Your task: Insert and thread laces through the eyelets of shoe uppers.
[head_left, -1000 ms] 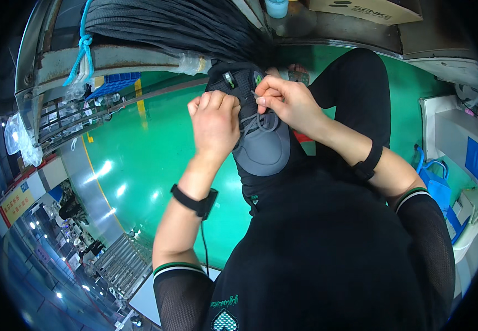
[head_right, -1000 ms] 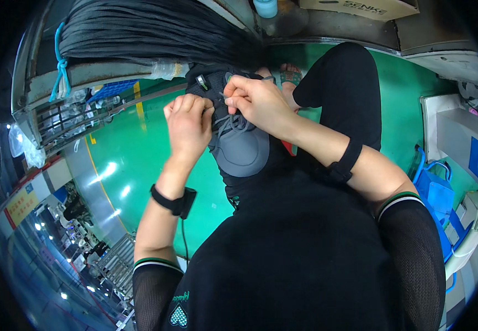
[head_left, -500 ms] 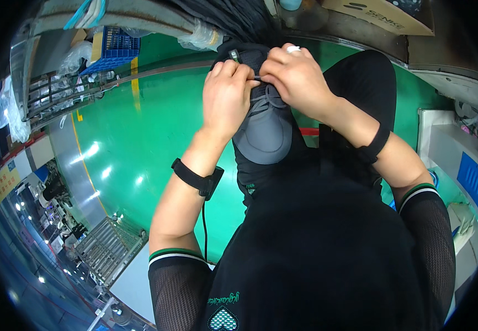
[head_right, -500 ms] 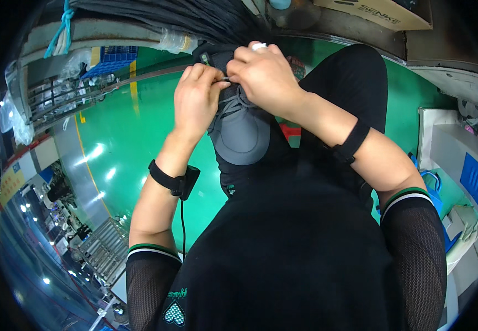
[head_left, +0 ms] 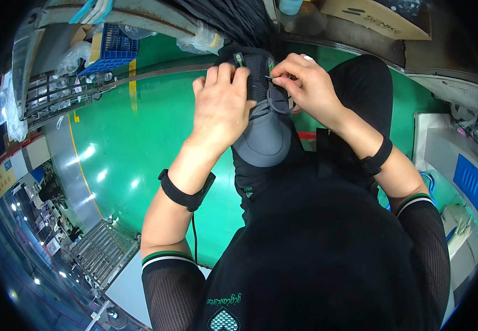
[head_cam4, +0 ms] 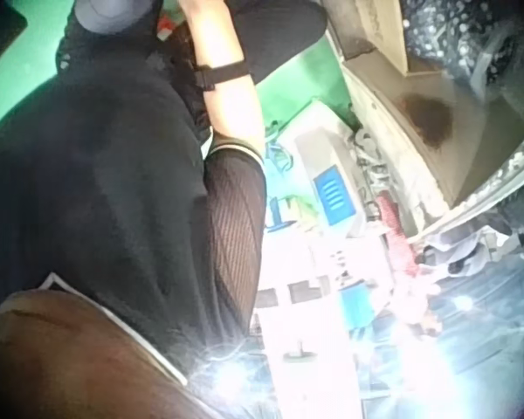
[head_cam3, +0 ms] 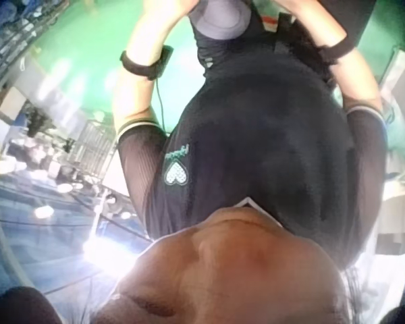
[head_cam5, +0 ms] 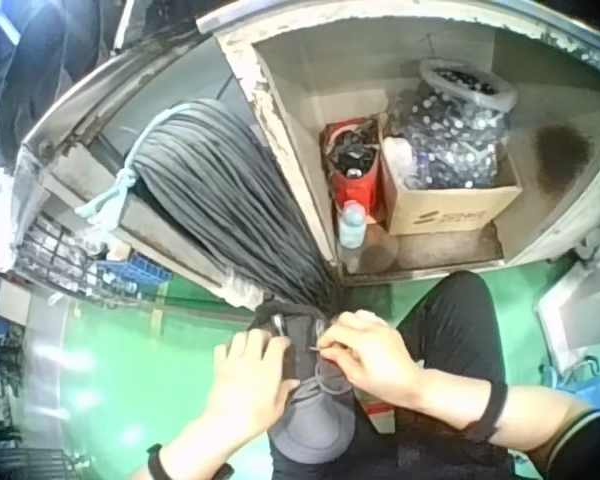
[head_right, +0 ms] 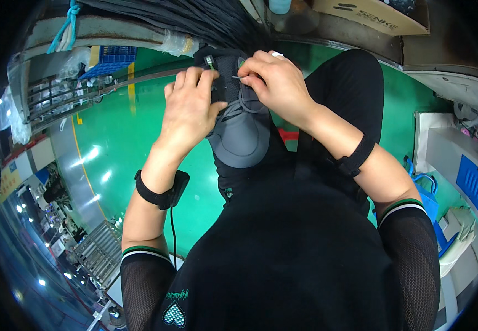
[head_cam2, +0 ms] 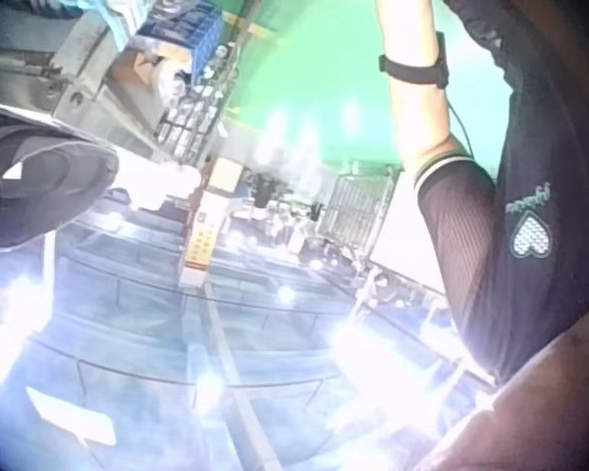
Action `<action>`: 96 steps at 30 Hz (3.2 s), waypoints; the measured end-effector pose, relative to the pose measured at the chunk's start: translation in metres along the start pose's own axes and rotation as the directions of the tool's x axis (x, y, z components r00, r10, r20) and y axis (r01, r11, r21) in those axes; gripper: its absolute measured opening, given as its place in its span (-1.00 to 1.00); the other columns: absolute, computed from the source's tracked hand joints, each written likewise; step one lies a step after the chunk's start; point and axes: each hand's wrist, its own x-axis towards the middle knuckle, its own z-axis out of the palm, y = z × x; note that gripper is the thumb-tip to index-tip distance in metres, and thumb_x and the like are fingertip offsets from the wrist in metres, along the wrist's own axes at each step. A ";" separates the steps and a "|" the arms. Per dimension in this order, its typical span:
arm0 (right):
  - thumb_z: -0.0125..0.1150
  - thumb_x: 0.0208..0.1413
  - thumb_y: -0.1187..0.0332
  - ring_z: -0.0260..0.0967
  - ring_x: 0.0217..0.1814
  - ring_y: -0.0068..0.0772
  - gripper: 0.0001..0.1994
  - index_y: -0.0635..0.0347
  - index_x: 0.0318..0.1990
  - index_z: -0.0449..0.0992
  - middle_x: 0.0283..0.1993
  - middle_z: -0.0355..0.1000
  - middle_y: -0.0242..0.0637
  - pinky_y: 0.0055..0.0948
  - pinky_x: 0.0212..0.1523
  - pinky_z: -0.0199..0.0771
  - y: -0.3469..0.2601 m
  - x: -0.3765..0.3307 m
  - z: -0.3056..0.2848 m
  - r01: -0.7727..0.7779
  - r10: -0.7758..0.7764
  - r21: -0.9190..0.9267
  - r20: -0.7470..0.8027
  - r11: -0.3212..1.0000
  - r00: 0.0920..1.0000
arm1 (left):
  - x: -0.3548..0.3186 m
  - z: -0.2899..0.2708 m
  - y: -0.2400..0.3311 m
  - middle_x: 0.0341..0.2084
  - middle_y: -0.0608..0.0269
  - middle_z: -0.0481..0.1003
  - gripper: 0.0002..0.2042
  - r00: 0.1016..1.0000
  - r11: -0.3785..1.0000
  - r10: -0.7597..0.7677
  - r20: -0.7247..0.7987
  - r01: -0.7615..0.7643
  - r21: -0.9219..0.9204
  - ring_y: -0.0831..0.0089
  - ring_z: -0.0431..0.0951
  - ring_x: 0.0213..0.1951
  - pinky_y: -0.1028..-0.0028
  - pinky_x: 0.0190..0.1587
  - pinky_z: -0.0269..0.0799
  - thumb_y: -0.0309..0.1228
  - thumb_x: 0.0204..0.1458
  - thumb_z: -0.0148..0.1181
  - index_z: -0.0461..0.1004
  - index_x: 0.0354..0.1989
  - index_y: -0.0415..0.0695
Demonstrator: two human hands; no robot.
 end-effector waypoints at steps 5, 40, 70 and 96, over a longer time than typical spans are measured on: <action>0.22 -0.01 0.45 0.36 -0.31 -0.19 -0.96 0.16 -0.38 0.51 -0.42 0.38 -0.29 -0.26 -0.29 0.36 -0.007 0.004 0.000 0.018 -0.018 -0.012 0.009 1.000 1.000 | 0.016 0.012 -0.007 -0.38 0.31 0.42 -0.82 0.983 0.988 0.152 0.106 -0.152 -0.005 0.31 0.43 -0.20 0.30 -0.17 0.23 -0.43 -0.25 0.34 0.51 -0.43 -0.12; 0.22 -0.06 0.40 0.30 -0.01 -0.29 -0.97 0.01 -0.42 0.53 -0.34 0.33 -0.47 -0.18 0.05 0.15 0.005 0.033 0.033 0.414 -0.350 -0.254 0.260 0.874 0.900 | 0.007 0.030 -0.032 -0.43 0.16 0.42 -0.92 0.951 0.861 -0.310 -0.023 0.270 -0.432 0.27 0.44 -0.36 0.38 -0.25 0.37 -0.55 -0.13 0.28 0.51 -0.45 -0.23; 0.01 0.29 0.32 0.22 -0.51 -0.66 -0.88 0.16 -0.16 0.39 -0.29 0.50 -0.25 -0.67 -0.51 0.20 -0.008 0.030 -0.019 -0.416 0.416 0.762 0.211 0.497 0.884 | -0.028 0.005 -0.006 -0.30 -0.03 0.51 -0.88 0.820 -0.636 -0.460 0.341 -0.037 -0.771 0.53 0.41 -0.59 0.55 -0.53 0.32 -0.36 0.24 0.03 0.32 -0.18 -0.13; 0.14 0.05 0.46 0.46 -0.36 -0.01 -0.93 0.21 -0.34 0.38 -0.43 0.46 -0.15 -0.13 -0.41 0.41 -0.020 0.010 0.004 0.231 -0.066 -0.398 0.387 0.888 0.920 | -0.047 0.011 -0.014 -0.46 0.29 0.41 -0.88 0.995 0.994 0.097 -0.027 -0.098 -0.054 0.29 0.52 -0.40 0.35 -0.40 0.42 -0.54 -0.23 0.24 0.50 -0.46 -0.09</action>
